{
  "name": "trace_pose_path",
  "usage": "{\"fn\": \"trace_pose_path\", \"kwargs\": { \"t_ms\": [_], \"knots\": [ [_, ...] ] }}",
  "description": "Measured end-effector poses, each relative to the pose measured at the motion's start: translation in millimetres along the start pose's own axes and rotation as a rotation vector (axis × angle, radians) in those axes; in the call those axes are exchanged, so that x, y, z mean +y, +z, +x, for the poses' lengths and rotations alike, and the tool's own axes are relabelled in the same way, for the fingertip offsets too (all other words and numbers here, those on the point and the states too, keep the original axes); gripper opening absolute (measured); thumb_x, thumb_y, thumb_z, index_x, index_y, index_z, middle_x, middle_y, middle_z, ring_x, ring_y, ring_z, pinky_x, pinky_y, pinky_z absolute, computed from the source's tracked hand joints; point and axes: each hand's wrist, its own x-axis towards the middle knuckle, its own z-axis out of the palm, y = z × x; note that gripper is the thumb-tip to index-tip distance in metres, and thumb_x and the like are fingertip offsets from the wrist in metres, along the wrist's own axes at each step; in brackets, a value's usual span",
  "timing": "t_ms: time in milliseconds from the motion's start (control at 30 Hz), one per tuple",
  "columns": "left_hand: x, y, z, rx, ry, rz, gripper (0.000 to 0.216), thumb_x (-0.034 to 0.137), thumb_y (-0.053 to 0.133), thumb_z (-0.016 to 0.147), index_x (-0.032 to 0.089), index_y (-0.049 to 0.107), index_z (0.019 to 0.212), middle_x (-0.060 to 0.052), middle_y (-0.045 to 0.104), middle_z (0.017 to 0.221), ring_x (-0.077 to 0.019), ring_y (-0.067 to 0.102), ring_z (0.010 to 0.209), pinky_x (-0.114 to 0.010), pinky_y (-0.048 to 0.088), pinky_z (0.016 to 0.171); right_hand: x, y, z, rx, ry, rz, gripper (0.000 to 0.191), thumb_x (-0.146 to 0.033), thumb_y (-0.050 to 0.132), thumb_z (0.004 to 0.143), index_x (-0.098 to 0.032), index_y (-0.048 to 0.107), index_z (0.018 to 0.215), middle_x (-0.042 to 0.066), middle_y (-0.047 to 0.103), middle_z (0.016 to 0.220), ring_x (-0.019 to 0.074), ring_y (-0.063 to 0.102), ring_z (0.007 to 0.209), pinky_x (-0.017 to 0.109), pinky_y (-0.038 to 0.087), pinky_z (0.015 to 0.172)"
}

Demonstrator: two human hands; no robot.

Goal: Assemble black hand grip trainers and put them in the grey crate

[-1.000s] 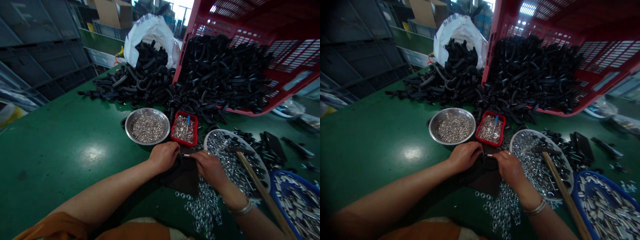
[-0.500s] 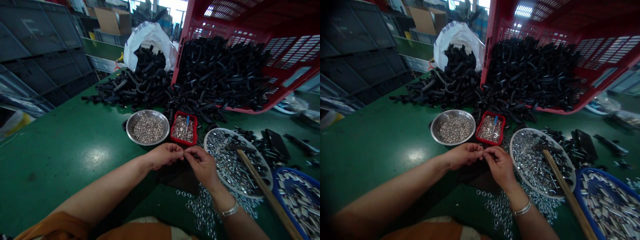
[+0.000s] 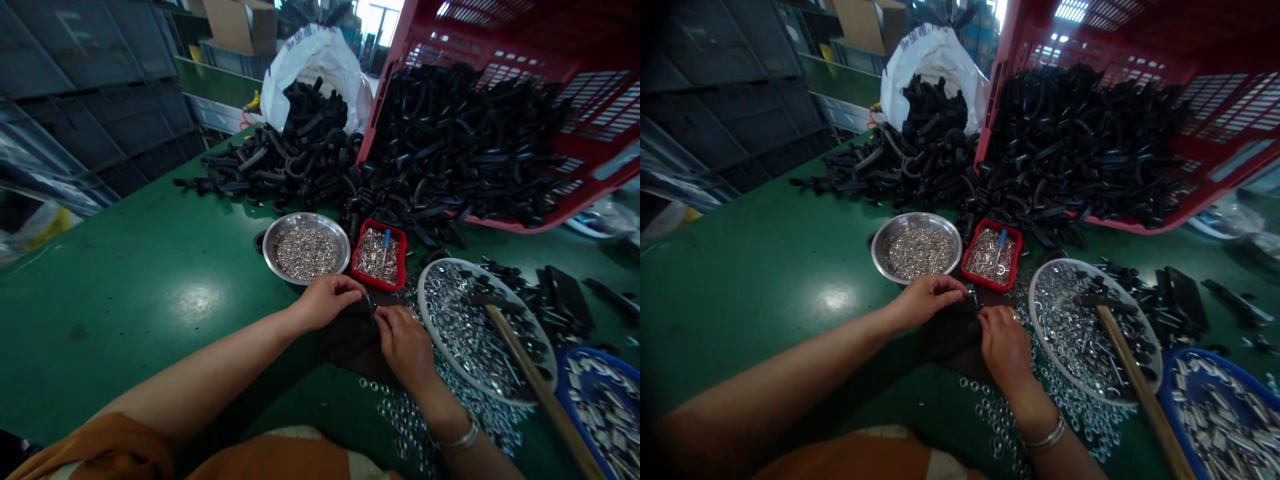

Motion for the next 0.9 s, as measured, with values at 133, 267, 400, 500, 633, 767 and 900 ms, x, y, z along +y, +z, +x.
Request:
{"fn": "trace_pose_path", "kwargs": {
  "t_ms": [133, 267, 400, 500, 633, 767, 900],
  "knots": [
    [1.1, -1.2, -2.0, 0.009, 0.051, 0.105, 0.015, 0.017, 0.054, 0.077, 0.015, 0.063, 0.089, -0.002, 0.067, 0.084, -0.0113, 0.061, 0.075, -0.025, 0.047, 0.07, -3.4, -2.8, -0.9, 0.043, -0.096, -0.075, 0.013, -0.014, 0.043, 0.084, -0.014, 0.056, 0.086, 0.009, 0.059, 0.079, 0.023, 0.05, 0.079, 0.036, 0.042, 0.071],
    [0.0, -1.4, -4.2, 0.067, 0.136, 0.371, 0.017, 0.022, 0.055, 0.078, 0.017, 0.062, 0.092, -0.001, 0.067, 0.083, -0.0124, 0.06, 0.073, -0.024, 0.046, 0.067, -3.2, -3.9, -2.4, 0.049, -0.155, -0.06, 0.016, -0.009, 0.04, 0.082, -0.014, 0.055, 0.089, 0.01, 0.059, 0.082, 0.0228, 0.05, 0.08, 0.038, 0.043, 0.074],
    [-4.9, 3.0, -6.9, 0.064, 0.264, 0.705, 0.015, 0.025, 0.05, 0.083, 0.021, 0.062, 0.09, -0.001, 0.065, 0.085, -0.0141, 0.058, 0.078, -0.025, 0.044, 0.069, -4.4, -4.5, -1.2, 0.027, -0.183, -0.12, 0.019, -0.007, 0.04, 0.08, -0.013, 0.056, 0.09, 0.012, 0.059, 0.084, 0.0246, 0.05, 0.081, 0.039, 0.044, 0.072],
    [-6.4, 9.2, -9.8, 0.063, 0.287, 0.885, 0.017, 0.028, 0.047, 0.084, 0.022, 0.062, 0.09, -0.002, 0.062, 0.09, -0.0149, 0.057, 0.081, -0.025, 0.043, 0.067, -7.5, -6.1, 0.7, -0.004, -0.188, -0.198, 0.021, -0.006, 0.04, 0.079, -0.013, 0.058, 0.089, 0.013, 0.059, 0.085, 0.026, 0.05, 0.082, 0.037, 0.045, 0.067],
    [-5.3, 13.1, -12.9, 0.042, 0.263, 0.994, 0.017, 0.026, 0.046, 0.085, 0.02, 0.061, 0.089, -0.003, 0.06, 0.089, -0.0157, 0.056, 0.084, -0.025, 0.043, 0.068, -7.4, -9.8, -0.5, -0.021, -0.164, -0.134, 0.021, -0.01, 0.04, 0.082, -0.016, 0.059, 0.088, 0.011, 0.06, 0.086, 0.0246, 0.051, 0.084, 0.037, 0.046, 0.068],
    [-3.0, 11.7, -11.0, 0.013, 0.244, 0.955, 0.016, 0.026, 0.048, 0.084, 0.022, 0.062, 0.089, -0.002, 0.062, 0.089, -0.0158, 0.057, 0.083, -0.025, 0.044, 0.068, -0.1, -14.4, -9.9, -0.056, -0.165, 0.015, 0.025, -0.014, 0.04, 0.084, -0.016, 0.057, 0.102, 0.011, 0.058, 0.097, 0.0229, 0.051, 0.092, 0.04, 0.046, 0.079],
    [0.6, 17.0, -3.5, -0.005, 0.281, 0.93, 0.016, 0.022, 0.048, 0.083, 0.023, 0.063, 0.087, 0.0, 0.062, 0.088, -0.0154, 0.057, 0.083, -0.025, 0.044, 0.069, 8.9, -16.0, -23.5, -0.055, -0.158, 0.144, 0.034, -0.019, 0.043, 0.084, -0.017, 0.048, 0.118, 0.012, 0.053, 0.111, 0.0232, 0.048, 0.102, 0.043, 0.043, 0.086]
  ]
}}
